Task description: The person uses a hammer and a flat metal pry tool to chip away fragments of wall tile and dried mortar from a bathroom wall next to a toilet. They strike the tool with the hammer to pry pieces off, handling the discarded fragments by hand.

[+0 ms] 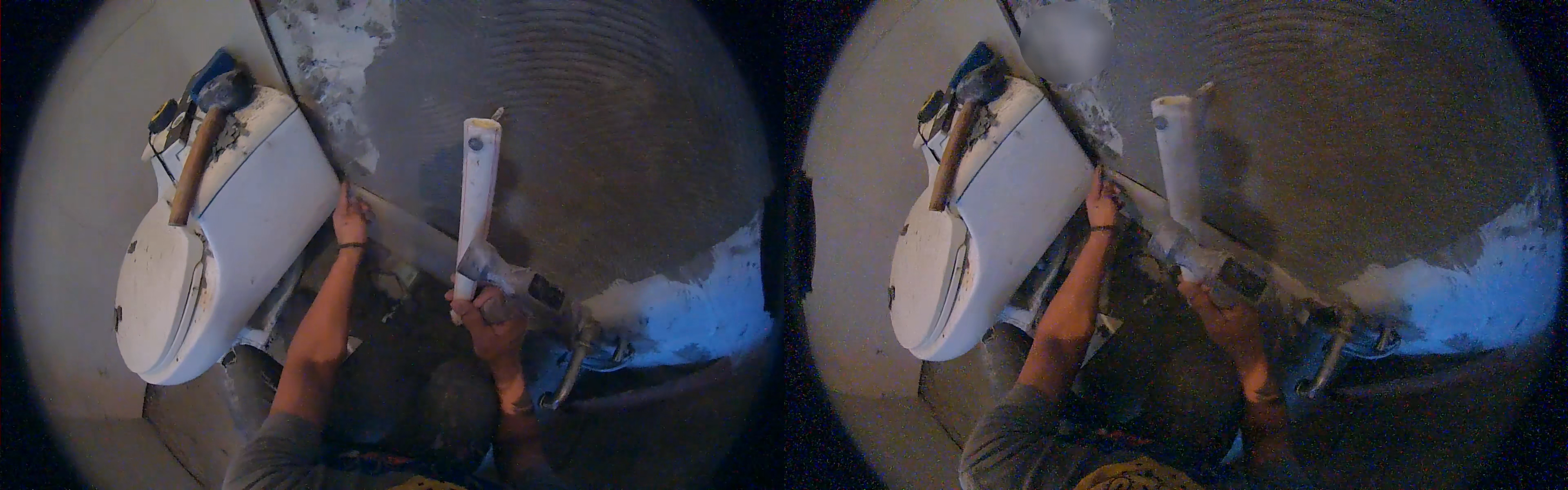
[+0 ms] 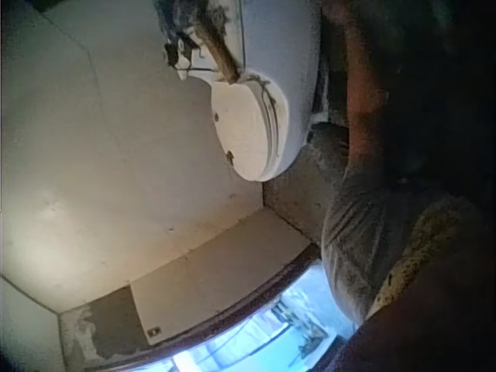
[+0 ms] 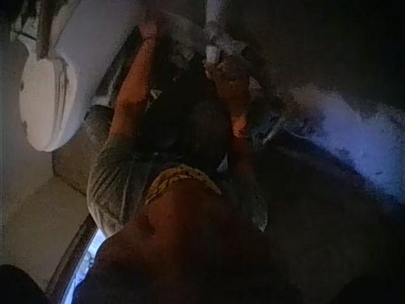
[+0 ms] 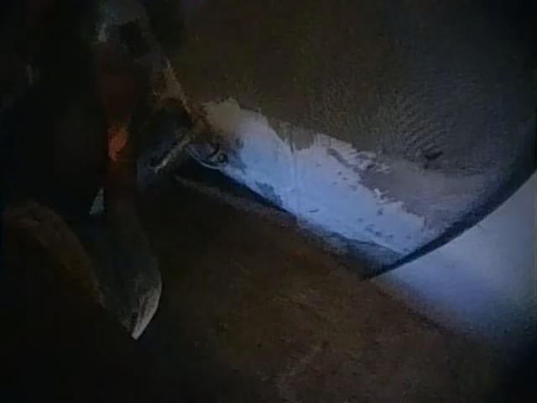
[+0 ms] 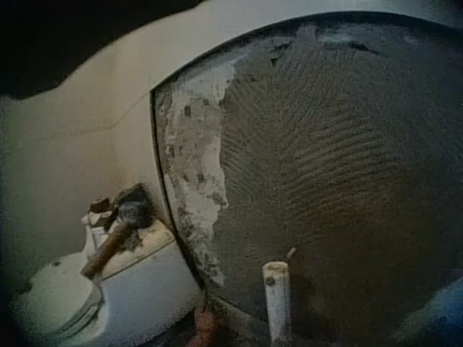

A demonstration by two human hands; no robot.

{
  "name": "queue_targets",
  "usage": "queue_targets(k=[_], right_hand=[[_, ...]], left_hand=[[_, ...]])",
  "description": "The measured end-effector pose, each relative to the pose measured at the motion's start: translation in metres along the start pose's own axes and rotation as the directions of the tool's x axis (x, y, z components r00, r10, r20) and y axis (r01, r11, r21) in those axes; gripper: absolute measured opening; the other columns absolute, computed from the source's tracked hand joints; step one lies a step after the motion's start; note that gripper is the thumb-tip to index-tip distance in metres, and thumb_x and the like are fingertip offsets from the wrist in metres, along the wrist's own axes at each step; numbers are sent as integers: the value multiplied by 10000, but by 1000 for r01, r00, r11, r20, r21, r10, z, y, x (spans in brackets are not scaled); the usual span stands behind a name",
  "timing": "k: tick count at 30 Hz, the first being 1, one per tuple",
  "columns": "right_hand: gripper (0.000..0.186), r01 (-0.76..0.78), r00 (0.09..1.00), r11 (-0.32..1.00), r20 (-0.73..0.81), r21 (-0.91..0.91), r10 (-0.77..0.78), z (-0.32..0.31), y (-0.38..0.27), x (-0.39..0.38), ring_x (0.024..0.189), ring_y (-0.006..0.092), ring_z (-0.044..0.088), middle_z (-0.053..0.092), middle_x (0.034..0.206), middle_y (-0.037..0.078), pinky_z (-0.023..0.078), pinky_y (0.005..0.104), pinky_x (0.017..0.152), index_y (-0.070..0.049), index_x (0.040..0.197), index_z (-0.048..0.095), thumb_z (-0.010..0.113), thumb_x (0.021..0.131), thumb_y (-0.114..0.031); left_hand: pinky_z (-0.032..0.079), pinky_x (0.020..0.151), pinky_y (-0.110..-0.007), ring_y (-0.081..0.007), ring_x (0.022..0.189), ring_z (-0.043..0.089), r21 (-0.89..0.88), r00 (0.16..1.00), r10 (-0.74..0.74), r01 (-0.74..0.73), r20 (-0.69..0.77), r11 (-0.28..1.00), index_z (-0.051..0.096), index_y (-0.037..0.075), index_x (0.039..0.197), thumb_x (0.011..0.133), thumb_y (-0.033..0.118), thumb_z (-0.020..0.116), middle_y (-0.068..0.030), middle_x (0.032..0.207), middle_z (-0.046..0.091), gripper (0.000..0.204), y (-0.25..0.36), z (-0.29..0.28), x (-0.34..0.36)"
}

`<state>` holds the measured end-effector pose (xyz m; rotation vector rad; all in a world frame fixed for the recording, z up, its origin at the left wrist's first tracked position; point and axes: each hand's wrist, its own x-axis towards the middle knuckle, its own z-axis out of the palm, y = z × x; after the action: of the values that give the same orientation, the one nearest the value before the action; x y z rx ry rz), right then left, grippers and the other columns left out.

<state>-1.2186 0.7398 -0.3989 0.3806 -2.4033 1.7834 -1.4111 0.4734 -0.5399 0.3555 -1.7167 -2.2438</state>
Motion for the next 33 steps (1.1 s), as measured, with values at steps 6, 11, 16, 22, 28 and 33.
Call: queue_targets(k=[6, 11, 16, 22, 28, 33], right_hand=[[191, 102, 992, 994, -74, -38, -104, -5, 7, 4, 844, 195, 660, 678, 917, 150, 524, 321, 734, -35, 691, 526, 679, 806, -40], [163, 11, 996, 999, -91, 37, -8, -8, 15, 2, 821, 178, 659, 686, 881, 115, 520, 302, 731, -32, 711, 558, 693, 801, -50], [136, 4, 995, 992, -97, 128, 9, -3, 14, 4, 825, 182, 655, 685, 885, 102, 514, 300, 737, -34, 760, 570, 695, 802, -66], [129, 39, 997, 988, -72, 148, -29, -5, 14, 2, 841, 193, 650, 681, 908, 103, 509, 302, 751, -38, 823, 579, 694, 805, -91], [151, 93, 996, 982, -30, 163, -89, -4, 4, 13, 857, 203, 646, 676, 931, 104, 503, 305, 764, -42, 886, 587, 694, 808, -116], [186, 91, 996, 983, -11, 162, -90, -14, 5, 18, 871, 213, 642, 672, 949, 104, 498, 307, 776, -44, 938, 594, 693, 811, -136]], left_hand=[[487, 680, -462, -373, 766, 630, 908, 862, 502, -267, 74, 324, 379, 116, 1347, 897, 95, 435, -205, 907, 643, 454, 28, 10, 3], [472, 793, -498, -448, 895, 597, 986, 986, 67, -158, 154, 57, 374, 41, 1250, 897, 128, 391, -289, 961, 615, 364, 65, 17, 22], [462, 808, -512, -464, 905, 590, 990, 991, 126, 22, -40, 140, 375, 11, 1167, 879, 162, 438, -315, 960, 605, 331, 59, 30, 34], [459, 802, -513, -466, 913, 585, 985, 978, 204, 0, -36, 173, 385, 23, 1111, 850, 198, 508, -314, 947, 607, 338, 52, 24, 34], [454, 780, -498, -451, 892, 580, 942, 944, 320, -176, 80, 285, 497, 13, 1019, 843, 187, 533, -268, 918, 617, 250, 29, 7, 43], [465, 775, -462, -403, 855, 595, 636, 889, 416, -434, 189, 638, 584, 24, 980, 880, 237, 531, -222, 923, 624, 241, -12, 1, -21]])
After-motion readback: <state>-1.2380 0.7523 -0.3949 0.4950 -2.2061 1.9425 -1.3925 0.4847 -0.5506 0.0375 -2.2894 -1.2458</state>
